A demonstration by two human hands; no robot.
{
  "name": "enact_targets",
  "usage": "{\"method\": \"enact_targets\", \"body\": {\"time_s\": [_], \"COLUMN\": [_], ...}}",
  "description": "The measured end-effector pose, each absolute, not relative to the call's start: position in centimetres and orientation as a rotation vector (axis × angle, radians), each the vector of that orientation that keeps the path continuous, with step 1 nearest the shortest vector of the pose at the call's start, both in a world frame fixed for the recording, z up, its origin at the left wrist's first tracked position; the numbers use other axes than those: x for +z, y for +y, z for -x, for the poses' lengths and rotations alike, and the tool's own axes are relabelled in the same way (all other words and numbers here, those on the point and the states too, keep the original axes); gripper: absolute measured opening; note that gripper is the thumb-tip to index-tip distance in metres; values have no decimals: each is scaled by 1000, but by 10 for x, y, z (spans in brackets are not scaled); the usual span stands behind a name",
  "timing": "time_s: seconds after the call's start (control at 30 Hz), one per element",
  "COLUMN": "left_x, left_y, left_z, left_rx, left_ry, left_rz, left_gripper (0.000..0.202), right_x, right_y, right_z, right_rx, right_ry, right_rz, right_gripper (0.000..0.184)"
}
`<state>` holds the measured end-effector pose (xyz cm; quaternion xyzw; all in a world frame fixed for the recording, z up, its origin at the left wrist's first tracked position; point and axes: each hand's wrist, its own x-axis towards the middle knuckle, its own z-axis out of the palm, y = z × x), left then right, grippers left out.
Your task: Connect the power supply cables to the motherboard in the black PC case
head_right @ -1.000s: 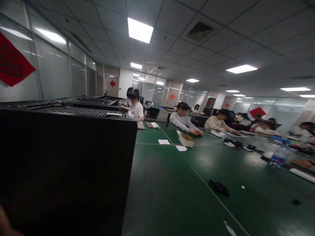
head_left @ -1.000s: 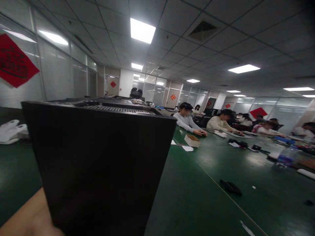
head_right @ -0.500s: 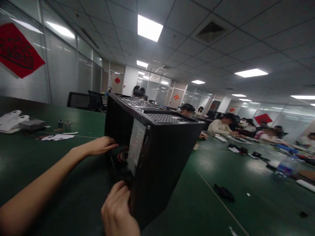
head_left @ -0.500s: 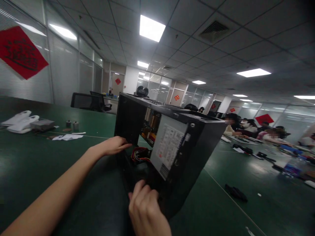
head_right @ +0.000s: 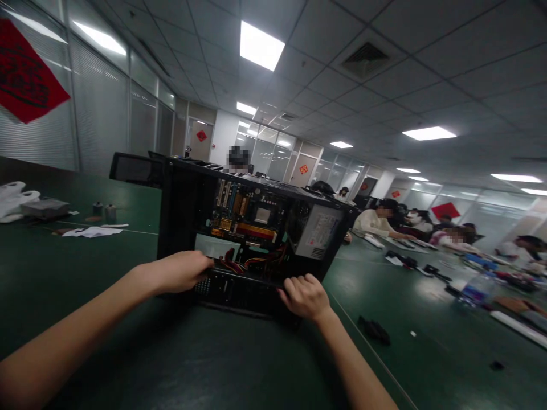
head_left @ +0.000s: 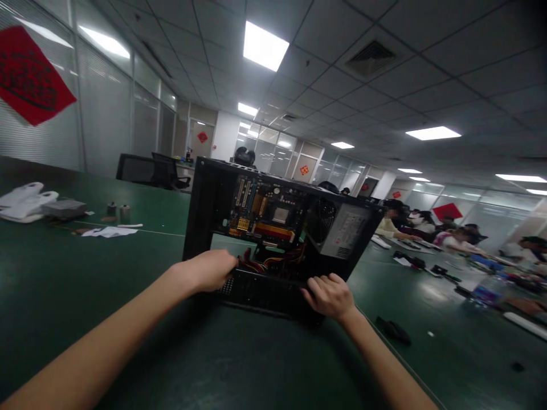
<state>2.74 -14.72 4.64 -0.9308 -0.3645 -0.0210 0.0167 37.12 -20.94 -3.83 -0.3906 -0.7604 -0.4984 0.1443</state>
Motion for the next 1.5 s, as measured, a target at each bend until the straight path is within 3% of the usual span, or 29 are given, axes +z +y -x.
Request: {"method": "enact_targets", "body": {"time_s": [0.33, 0.93, 1.13, 1.27, 1.4, 1.5], "left_x": [40, 39, 38, 36, 30, 26], "left_y": [-144, -143, -147, -151, -146, -139], "left_z": [-25, -29, -34, -36, -30, -23], "left_rx": [98, 96, 74, 98, 35, -215], "left_ry": [-1239, -1288, -1286, -1334, -1345, -1288], "left_rz": [2968, 2927, 2874, 2846, 2924, 3054], "left_gripper": [24, 24, 25, 28, 26, 43], "right_x": [-69, -55, -17, 17, 26, 26], "right_y": [-204, -223, -207, -185, -166, -160], "right_z": [-372, -343, -292, -246, -221, -223], "right_rx": [-1290, -855, -330, -64, 21, 40], "right_ry": [-1957, -2024, -2049, -2197, -2309, -2276], "right_rz": [1234, 1545, 1358, 1558, 1728, 1694], "right_gripper": [24, 27, 27, 30, 42, 37]}}
